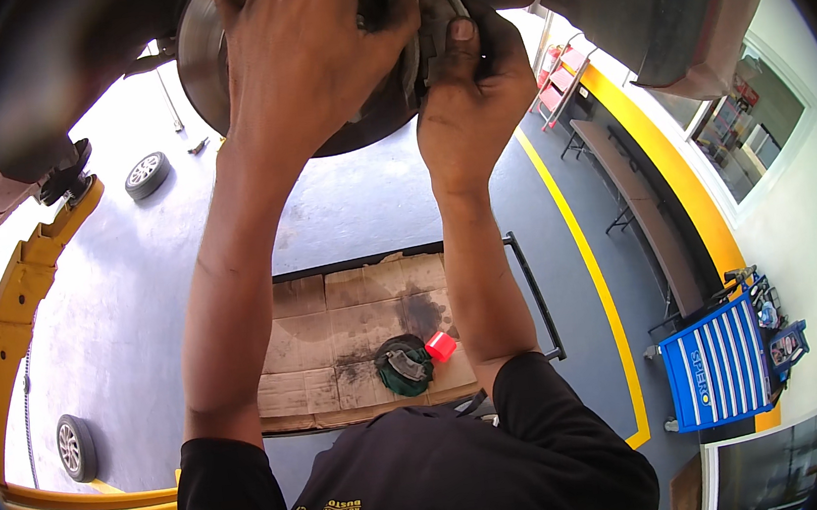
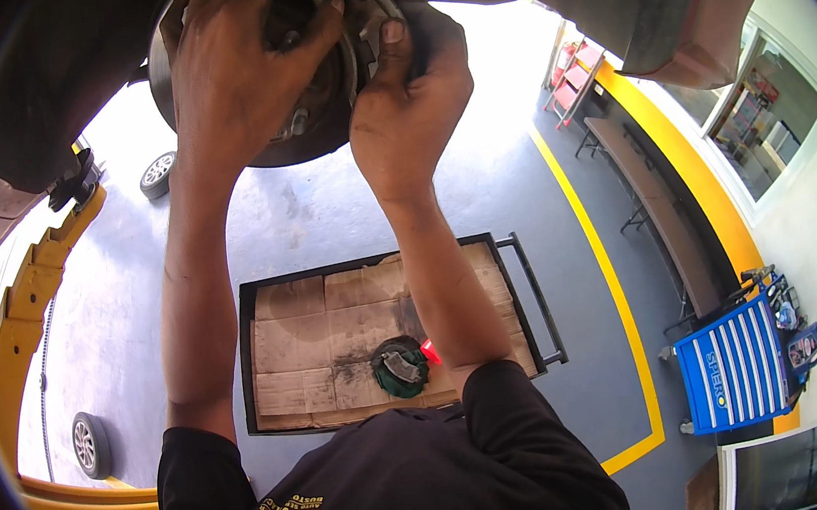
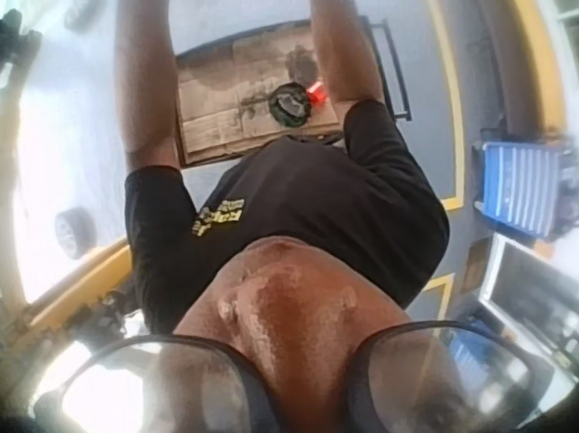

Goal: The person sprays brake pads with a liquid from a can, wipes them with a cloth, and rubs the pads with sandpaper. The person then fits the brake pads into the caliper assembly on the car.

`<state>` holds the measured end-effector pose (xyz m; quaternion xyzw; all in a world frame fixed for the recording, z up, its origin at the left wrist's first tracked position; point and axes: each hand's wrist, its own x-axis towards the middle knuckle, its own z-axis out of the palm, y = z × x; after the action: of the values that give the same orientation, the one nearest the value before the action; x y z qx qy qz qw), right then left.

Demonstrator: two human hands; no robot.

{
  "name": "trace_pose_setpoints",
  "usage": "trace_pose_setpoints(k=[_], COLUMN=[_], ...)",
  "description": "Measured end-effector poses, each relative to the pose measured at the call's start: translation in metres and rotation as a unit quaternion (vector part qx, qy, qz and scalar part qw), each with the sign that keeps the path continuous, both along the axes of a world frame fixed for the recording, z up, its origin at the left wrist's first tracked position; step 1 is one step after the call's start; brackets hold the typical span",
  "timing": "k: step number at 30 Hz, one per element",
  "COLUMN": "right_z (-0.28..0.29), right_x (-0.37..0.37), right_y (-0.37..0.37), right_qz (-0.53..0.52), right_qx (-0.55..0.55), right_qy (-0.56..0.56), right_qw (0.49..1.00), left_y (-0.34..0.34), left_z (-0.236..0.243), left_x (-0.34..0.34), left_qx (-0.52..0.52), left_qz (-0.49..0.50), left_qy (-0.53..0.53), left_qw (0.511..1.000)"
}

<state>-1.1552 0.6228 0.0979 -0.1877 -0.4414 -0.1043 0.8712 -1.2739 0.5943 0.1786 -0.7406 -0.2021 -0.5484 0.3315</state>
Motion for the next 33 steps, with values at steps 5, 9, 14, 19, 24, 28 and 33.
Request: trace_pose_setpoints(k=[5,9,14,19,24,28,33], right_z=[0.004,0.008,0.01,0.026,0.026,0.029,0.022], right_x=[-0.001,-0.006,0.01,0.018,0.013,0.018,0.018], right_y=[0.007,0.012,0.01,-0.021,-0.045,-0.038,-0.001], right_qz=[-0.082,-0.083,-0.082,-0.129,-0.138,-0.12,-0.151], right_qx=[-0.002,0.012,0.018,-0.029,-0.152,-0.143,0.021], right_qy=[0.005,0.028,-0.046,-0.116,-0.085,-0.095,-0.082], right_qw=[0.997,0.996,0.995,0.984,0.975,0.978,0.985], left_y=[-0.005,-0.005,-0.007,-0.003,0.0,0.001,0.004], left_z=[0.002,0.003,0.008,0.011,0.01,0.013,0.012], left_x=[0.006,0.009,0.007,0.006,0.001,0.0,0.004], left_qx=[-0.03,-0.009,-0.024,-0.01,0.026,0.002,0.01], left_qz=[0.015,0.026,0.022,0.006,0.035,0.028,0.019], left_qy=[-0.015,-0.014,-0.006,0.003,0.006,0.001,-0.015], left_qw=[0.999,1.0,0.999,1.0,0.999,1.0,1.0])
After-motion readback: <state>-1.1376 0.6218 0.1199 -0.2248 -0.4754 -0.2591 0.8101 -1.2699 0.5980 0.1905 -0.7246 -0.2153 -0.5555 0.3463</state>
